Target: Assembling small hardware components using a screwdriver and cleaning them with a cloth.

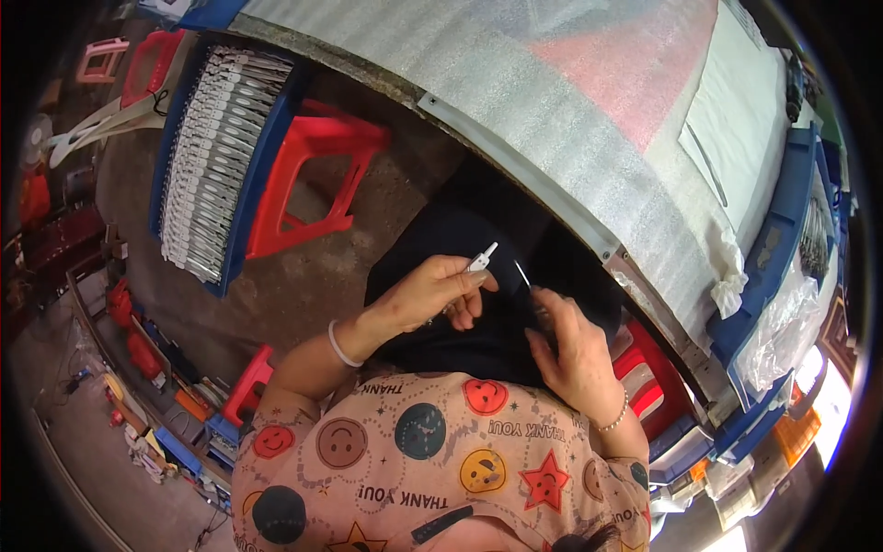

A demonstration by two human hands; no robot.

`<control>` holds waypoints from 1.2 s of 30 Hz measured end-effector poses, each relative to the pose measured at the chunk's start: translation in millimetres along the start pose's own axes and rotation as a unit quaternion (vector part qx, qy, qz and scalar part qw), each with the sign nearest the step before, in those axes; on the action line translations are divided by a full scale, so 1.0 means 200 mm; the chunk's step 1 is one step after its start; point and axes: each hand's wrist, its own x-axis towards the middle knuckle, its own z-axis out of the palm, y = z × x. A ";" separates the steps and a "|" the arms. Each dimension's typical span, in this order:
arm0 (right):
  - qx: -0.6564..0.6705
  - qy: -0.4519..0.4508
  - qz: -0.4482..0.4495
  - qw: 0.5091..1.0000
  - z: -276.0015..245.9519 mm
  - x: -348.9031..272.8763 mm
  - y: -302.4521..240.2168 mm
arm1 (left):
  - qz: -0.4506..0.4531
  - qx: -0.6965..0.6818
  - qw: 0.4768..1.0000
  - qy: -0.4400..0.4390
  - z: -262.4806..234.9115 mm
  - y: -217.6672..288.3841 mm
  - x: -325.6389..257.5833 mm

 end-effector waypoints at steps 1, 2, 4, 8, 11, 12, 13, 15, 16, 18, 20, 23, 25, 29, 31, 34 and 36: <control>-0.001 -0.016 0.003 1.000 -0.01 0.00 -0.01 | -0.007 0.003 1.000 -0.015 -0.01 0.02 0.01; 0.002 -0.007 0.000 1.000 -0.02 0.01 -0.03 | -0.015 0.005 0.999 -0.030 -0.02 0.03 0.01; 0.009 0.005 -0.023 1.000 0.00 0.02 -0.03 | -0.011 -0.012 0.999 -0.040 -0.03 0.01 0.02; -0.004 0.030 -0.078 0.996 0.02 0.05 -0.03 | 0.000 -0.034 0.998 -0.046 -0.04 -0.02 0.03; -0.006 0.027 -0.074 0.997 0.03 0.06 -0.03 | 0.007 -0.013 0.999 -0.033 -0.03 -0.01 0.03; -0.009 0.023 -0.070 0.997 0.03 0.06 -0.03 | 0.005 -0.013 0.999 -0.034 -0.02 -0.01 0.03; -0.009 0.023 -0.068 0.997 0.03 0.07 -0.03 | 0.002 0.000 1.000 -0.021 -0.02 -0.02 0.03; 0.002 0.011 -0.048 0.999 0.03 0.07 -0.04 | -0.002 0.012 1.000 -0.008 -0.01 -0.02 0.03; 0.002 0.011 -0.047 0.999 0.03 0.07 -0.03 | 0.008 0.031 0.999 -0.002 0.00 -0.02 0.03; 0.000 0.012 -0.046 0.999 0.03 0.07 -0.02 | 0.016 0.050 0.999 0.005 0.01 -0.02 0.03; 0.006 0.008 -0.042 0.999 0.03 0.08 -0.03 | 0.041 0.083 0.995 0.025 0.02 -0.03 0.03; 0.028 0.014 -0.022 0.999 0.03 0.08 -0.02 | 0.058 0.111 0.992 0.025 0.00 -0.04 0.05; 0.053 0.023 -0.014 0.998 0.03 0.08 0.00 | 0.091 0.172 0.979 0.055 0.03 -0.06 0.05; 0.302 -0.039 0.186 0.934 0.01 0.11 0.05 | 0.140 0.282 0.945 0.087 0.03 -0.09 0.07; 0.174 0.021 0.029 0.984 0.04 0.12 0.08 | 0.160 0.297 0.937 0.093 0.03 -0.08 0.08; -0.197 -0.025 -0.067 0.978 0.08 0.12 0.01 | 0.213 0.325 0.913 0.120 0.03 -0.13 0.11; -0.148 -0.006 -0.058 0.987 0.11 0.14 0.05 | 0.247 0.338 0.898 0.137 0.03 -0.15 0.12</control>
